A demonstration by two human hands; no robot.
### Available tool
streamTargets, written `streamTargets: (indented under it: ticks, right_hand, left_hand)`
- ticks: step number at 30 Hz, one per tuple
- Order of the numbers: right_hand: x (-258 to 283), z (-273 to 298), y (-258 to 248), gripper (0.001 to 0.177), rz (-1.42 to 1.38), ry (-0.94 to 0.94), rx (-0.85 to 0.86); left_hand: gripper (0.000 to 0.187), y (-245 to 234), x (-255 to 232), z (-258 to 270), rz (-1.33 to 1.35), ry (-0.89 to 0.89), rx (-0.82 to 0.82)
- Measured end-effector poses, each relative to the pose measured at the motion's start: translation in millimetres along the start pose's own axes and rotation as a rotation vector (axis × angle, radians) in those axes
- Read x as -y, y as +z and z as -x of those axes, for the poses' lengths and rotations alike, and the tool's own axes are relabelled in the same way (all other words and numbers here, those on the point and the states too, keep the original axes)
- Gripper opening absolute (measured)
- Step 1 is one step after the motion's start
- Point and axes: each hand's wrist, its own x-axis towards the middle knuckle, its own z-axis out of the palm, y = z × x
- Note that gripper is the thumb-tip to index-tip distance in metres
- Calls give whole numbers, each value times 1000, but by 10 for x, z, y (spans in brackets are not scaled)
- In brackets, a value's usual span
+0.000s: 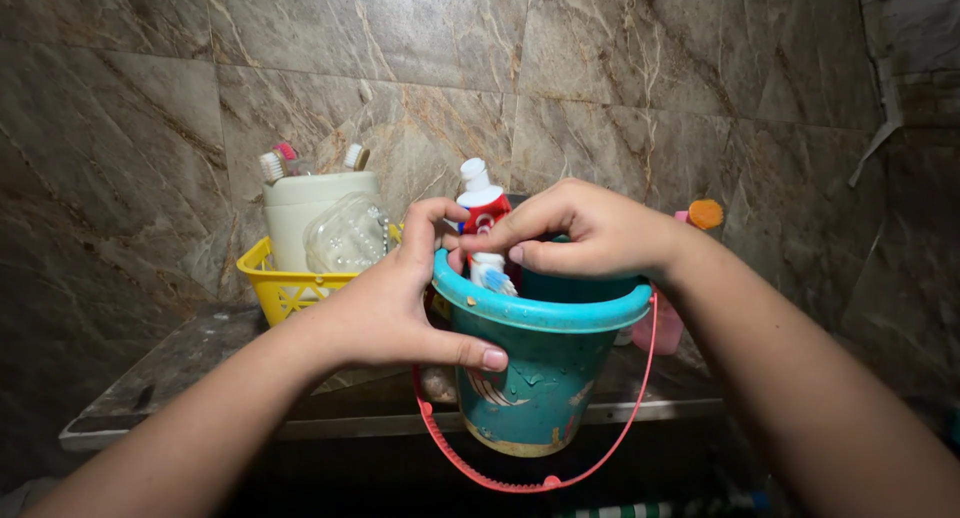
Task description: The person organizes bathroom items by moving bottles, toothbrushes, and other toiletries between shelves and baskets. They place items into a bucket and rearrange them on a shelf.
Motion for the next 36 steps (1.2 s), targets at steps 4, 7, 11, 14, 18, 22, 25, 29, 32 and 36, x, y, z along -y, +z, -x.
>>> streamTargets:
  ticks: [4, 7, 11, 14, 18, 22, 25, 29, 32, 36]
  right_hand:
    - [14, -3, 35, 40, -45, 100, -25]
    - [48, -28, 90, 42, 1, 239, -60]
    - [35, -46, 109, 39, -51, 298, -94]
    - [9, -10, 120, 37, -173, 256, -81]
    - [-40, 63, 63, 36, -288, 240, -100]
    - [-49, 170, -173, 36, -287, 271, -333]
    - [-29, 308, -449, 34, -309, 231, -500]
    - [32, 537, -800, 36, -288, 229, -637]
    - [94, 756, -1022, 35, -234, 236, -682]
    - [156, 1068, -1257, 36, -92, 331, -725]
  left_hand:
    - [124, -4, 32, 2, 26, 94, -5]
    - [123, -12, 12, 4, -14, 32, -5]
    - [121, -42, -53, -19, 5, -20, 16]
    - [120, -50, -97, -47, 10, -37, 31]
    - [118, -45, -114, -48, -13, -11, 30]
    - [120, -42, -157, -58, 17, -66, 36]
    - [121, -50, -176, -68, -21, -94, 53]
    - [120, -50, -174, -76, -10, -103, 54]
    - [119, -37, -167, -79, -1, -104, 55]
    - [117, -25, -160, -89, 30, -119, 60]
